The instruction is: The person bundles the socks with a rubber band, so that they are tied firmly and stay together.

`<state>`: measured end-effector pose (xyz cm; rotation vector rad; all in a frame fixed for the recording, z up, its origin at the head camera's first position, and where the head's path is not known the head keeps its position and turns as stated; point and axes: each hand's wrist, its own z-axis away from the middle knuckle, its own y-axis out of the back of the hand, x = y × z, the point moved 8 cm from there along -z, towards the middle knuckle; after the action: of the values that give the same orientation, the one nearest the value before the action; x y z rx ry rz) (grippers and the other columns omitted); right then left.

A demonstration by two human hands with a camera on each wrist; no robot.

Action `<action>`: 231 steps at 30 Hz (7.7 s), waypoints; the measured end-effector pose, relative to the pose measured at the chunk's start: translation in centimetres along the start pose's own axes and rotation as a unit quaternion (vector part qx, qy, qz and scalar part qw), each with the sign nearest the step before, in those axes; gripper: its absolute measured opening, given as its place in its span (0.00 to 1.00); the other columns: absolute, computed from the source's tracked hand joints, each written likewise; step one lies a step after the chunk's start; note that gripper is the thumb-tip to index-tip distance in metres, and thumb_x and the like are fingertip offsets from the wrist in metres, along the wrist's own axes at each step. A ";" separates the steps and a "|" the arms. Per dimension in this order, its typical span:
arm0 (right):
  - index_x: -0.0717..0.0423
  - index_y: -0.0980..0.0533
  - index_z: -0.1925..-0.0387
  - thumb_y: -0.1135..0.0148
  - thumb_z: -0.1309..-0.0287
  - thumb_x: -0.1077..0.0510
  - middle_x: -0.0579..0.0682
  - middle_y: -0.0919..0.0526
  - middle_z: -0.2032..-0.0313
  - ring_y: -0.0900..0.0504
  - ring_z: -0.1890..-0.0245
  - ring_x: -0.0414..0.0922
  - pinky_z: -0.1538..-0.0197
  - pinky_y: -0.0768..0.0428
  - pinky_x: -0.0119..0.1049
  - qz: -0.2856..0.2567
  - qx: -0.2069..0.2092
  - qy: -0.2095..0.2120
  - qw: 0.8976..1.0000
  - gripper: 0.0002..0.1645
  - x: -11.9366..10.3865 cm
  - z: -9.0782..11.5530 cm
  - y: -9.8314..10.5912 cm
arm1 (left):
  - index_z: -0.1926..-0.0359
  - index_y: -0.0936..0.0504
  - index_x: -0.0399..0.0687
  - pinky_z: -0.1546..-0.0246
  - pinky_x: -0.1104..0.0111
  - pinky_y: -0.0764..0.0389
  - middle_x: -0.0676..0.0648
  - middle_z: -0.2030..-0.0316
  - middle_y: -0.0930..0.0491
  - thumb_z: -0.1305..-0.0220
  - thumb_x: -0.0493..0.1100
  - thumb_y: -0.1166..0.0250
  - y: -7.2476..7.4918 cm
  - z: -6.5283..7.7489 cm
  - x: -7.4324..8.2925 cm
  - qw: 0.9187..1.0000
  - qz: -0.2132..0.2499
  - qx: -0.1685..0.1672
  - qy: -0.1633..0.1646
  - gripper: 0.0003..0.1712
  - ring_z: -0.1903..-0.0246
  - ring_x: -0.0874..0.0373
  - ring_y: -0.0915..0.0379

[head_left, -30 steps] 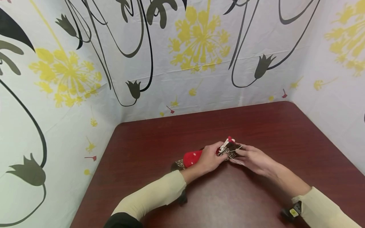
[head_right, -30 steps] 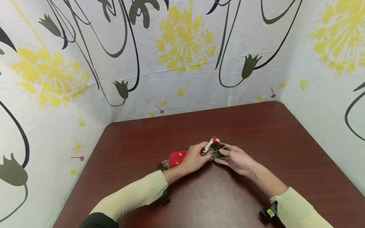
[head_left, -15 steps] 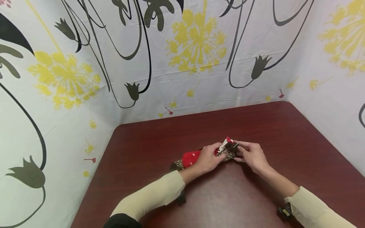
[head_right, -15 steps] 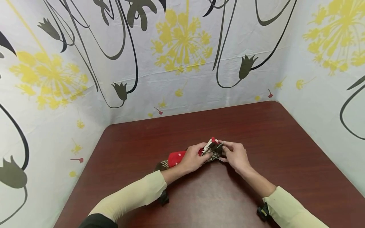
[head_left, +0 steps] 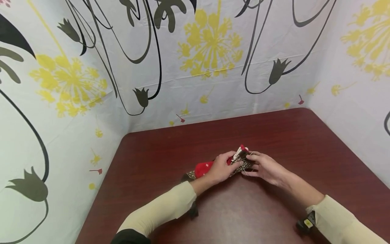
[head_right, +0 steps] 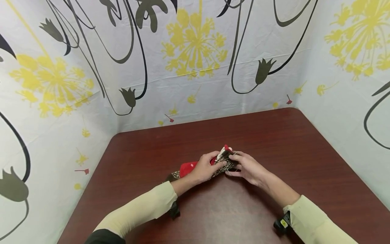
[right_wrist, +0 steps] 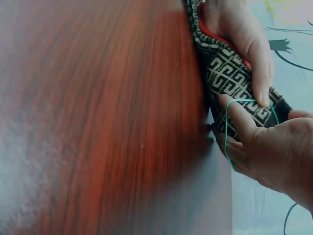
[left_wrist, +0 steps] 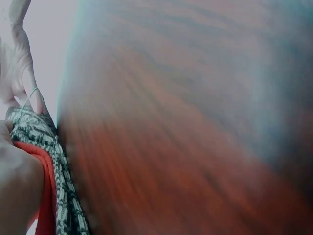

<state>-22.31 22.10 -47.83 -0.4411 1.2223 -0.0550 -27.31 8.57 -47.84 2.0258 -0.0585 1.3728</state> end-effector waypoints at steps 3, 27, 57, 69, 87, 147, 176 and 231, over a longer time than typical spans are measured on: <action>0.66 0.59 0.19 0.49 0.16 0.57 0.62 0.33 0.33 0.18 0.43 0.44 0.33 0.25 0.60 0.011 -0.017 0.011 1.000 0.41 0.0 -0.3 -0.3 | 0.40 0.16 0.47 0.58 0.76 0.20 0.53 0.55 0.13 0.27 0.46 0.28 -0.2 0.0 0.0 0.999 0.036 -0.035 -0.003 0.19 0.61 0.70 0.22; 0.60 0.49 0.16 0.41 0.25 0.70 0.69 0.40 0.24 0.16 0.45 0.47 0.44 0.16 0.57 0.102 0.000 0.091 0.991 0.45 -0.7 0.6 2.3 | 0.36 0.19 0.46 0.56 0.74 0.20 0.50 0.52 0.14 0.25 0.40 0.31 0.3 0.0 -1.1 0.994 0.108 -0.023 0.014 0.20 0.58 0.68 0.21; 0.72 0.46 0.26 0.32 0.30 0.58 0.63 0.26 0.44 0.16 0.55 0.44 0.55 0.12 0.40 0.134 0.036 0.016 0.990 0.44 -0.5 -2.2 0.0 | 0.46 0.13 0.46 0.44 0.77 0.25 0.49 0.50 0.12 0.31 0.37 0.30 -1.5 1.4 2.3 0.966 -0.197 -0.086 -0.144 0.14 0.47 0.61 0.19; 0.77 0.46 0.28 0.33 0.29 0.62 0.51 0.17 0.58 0.14 0.57 0.42 0.53 0.12 0.40 0.100 -0.006 0.027 0.995 0.42 -0.4 -1.8 0.0 | 0.42 0.15 0.52 0.50 0.68 0.20 0.56 0.48 0.15 0.33 0.47 0.26 -0.5 1.7 2.4 0.943 -0.306 -0.022 -0.128 0.20 0.51 0.62 0.19; 0.77 0.34 0.35 0.31 0.32 0.65 0.58 0.16 0.48 0.13 0.52 0.48 0.45 0.14 0.50 0.129 -0.080 0.025 0.988 0.32 -0.8 -1.6 -0.9 | 0.39 0.15 0.56 0.54 0.67 0.18 0.56 0.50 0.15 0.33 0.44 0.25 0.9 1.9 5.0 0.910 -0.327 0.092 -0.237 0.22 0.56 0.59 0.18; 0.86 0.31 0.37 0.42 0.26 0.72 0.69 0.12 0.54 0.09 0.63 0.45 0.54 0.12 0.40 0.125 0.052 0.053 0.989 0.23 1.2 -1.6 0.7 | 0.47 0.17 0.55 0.74 0.72 0.29 0.59 0.82 0.24 0.33 0.39 0.29 2.2 -0.9 0.1 0.984 -0.152 0.094 0.019 0.15 0.84 0.68 0.39; 0.72 0.37 0.40 0.26 0.36 0.65 0.51 0.15 0.56 0.14 0.59 0.37 0.51 0.14 0.34 0.121 0.077 0.061 0.988 0.33 -0.6 -1.8 0.7 | 0.48 0.16 0.57 0.57 0.69 0.20 0.58 0.55 0.12 0.29 0.41 0.29 0.8 0.1 2.0 0.968 -0.229 0.011 -0.098 0.12 0.60 0.67 0.19; 0.77 0.21 0.49 0.33 0.34 0.72 0.64 0.12 0.60 0.10 0.69 0.52 0.72 0.15 0.40 0.319 0.017 0.128 0.939 0.14 -0.5 0.1 0.7 | 0.28 0.27 0.48 0.40 0.71 0.24 0.50 0.38 0.19 0.22 0.60 0.37 -0.3 -1.2 -0.4 0.985 -0.097 -0.143 -0.016 0.33 0.41 0.67 0.25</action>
<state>-22.57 22.87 -47.60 0.0128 1.5706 0.4335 -28.28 9.33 -48.09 1.7648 -0.0657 1.1400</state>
